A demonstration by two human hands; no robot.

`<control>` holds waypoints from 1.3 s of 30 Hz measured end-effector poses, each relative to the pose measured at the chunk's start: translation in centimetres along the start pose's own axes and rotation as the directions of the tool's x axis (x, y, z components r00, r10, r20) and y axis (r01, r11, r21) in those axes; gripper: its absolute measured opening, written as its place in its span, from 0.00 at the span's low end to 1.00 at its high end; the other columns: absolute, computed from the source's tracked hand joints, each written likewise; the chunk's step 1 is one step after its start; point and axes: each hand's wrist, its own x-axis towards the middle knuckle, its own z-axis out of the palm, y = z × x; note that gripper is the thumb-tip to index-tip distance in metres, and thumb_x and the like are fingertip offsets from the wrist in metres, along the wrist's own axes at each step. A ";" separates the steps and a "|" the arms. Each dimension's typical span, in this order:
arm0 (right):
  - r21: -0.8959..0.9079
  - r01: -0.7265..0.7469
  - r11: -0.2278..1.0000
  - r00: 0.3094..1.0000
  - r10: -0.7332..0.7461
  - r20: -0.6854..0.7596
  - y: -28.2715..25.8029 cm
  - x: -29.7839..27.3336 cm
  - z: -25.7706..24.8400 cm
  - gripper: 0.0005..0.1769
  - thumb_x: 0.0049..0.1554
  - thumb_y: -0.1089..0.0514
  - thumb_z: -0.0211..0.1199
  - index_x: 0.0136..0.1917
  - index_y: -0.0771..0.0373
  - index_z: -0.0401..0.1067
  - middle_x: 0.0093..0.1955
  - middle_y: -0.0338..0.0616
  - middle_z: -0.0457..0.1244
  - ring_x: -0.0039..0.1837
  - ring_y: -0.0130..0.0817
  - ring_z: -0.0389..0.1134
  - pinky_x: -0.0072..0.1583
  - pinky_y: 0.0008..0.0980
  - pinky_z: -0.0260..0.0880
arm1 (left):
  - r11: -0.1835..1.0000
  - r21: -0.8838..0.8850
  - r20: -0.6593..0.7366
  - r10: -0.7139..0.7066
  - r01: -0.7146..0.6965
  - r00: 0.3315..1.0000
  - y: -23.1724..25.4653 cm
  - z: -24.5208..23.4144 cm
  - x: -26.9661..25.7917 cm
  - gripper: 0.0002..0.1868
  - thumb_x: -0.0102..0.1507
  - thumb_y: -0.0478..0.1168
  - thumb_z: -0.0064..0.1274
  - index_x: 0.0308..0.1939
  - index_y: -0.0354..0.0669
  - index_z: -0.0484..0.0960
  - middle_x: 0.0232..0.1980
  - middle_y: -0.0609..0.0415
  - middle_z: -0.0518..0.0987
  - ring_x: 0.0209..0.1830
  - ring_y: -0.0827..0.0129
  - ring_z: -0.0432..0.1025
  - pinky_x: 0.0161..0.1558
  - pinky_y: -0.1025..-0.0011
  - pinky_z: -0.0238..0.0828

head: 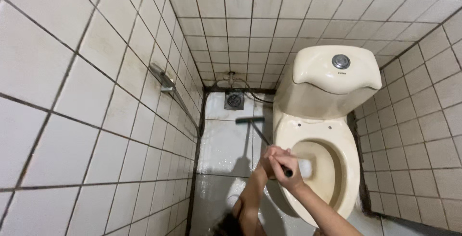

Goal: The person pours water from a dipper onto a floor drain and uses a squeegee to push the water into the drain.

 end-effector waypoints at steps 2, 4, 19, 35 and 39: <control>-0.031 -0.131 0.991 0.991 0.132 0.028 1.9 0.6 0.0 0.14 0.59 0.68 0.58 0.31 0.71 0.65 0.31 0.45 0.60 0.35 0.30 0.61 0.41 0.29 0.60 | 0.992 0.121 0.036 -0.022 0.017 0.999 -0.8 -0.1 1.3 0.17 0.72 0.39 0.45 0.30 0.42 0.81 0.30 0.46 0.80 0.32 0.53 0.76 0.44 0.58 0.72; -0.067 -0.253 0.965 0.965 0.256 0.050 2.9 1.1 -0.1 0.15 0.58 0.68 0.59 0.29 0.72 0.66 0.27 0.44 0.59 0.31 0.30 0.58 0.38 0.28 0.59 | 0.969 0.244 0.069 -0.040 0.022 0.997 -1.6 -0.6 2.6 0.18 0.72 0.39 0.46 0.28 0.40 0.80 0.28 0.44 0.80 0.33 0.51 0.75 0.40 0.57 0.71; 0.064 -0.003 0.998 0.923 -0.022 0.384 2.4 4.2 2.7 0.20 0.55 0.67 0.64 0.26 0.68 0.60 0.28 0.46 0.58 0.36 0.36 0.61 0.44 0.36 0.65 | 0.963 -0.159 -0.134 -0.239 0.217 0.962 -6.0 -6.4 -1.9 0.10 0.64 0.44 0.54 0.30 0.48 0.84 0.33 0.57 0.84 0.34 0.62 0.77 0.49 0.68 0.70; 0.187 0.173 0.967 0.861 -0.241 0.447 8.0 8.2 1.7 0.15 0.51 0.71 0.62 0.26 0.63 0.63 0.28 0.43 0.60 0.34 0.35 0.61 0.44 0.34 0.67 | 0.990 0.117 -0.455 0.122 -0.077 0.882 -5.8 -7.1 1.3 0.10 0.71 0.45 0.56 0.42 0.43 0.80 0.38 0.49 0.81 0.43 0.57 0.76 0.49 0.61 0.75; 0.144 0.098 0.985 0.903 -0.149 0.402 10.3 7.2 1.9 0.17 0.51 0.72 0.60 0.25 0.61 0.63 0.26 0.41 0.59 0.31 0.32 0.59 0.40 0.31 0.66 | 0.888 0.049 0.002 -0.457 0.457 0.889 -7.0 -6.5 3.3 0.27 0.73 0.47 0.49 0.21 0.40 0.78 0.22 0.49 0.76 0.32 0.59 0.72 0.53 0.63 0.72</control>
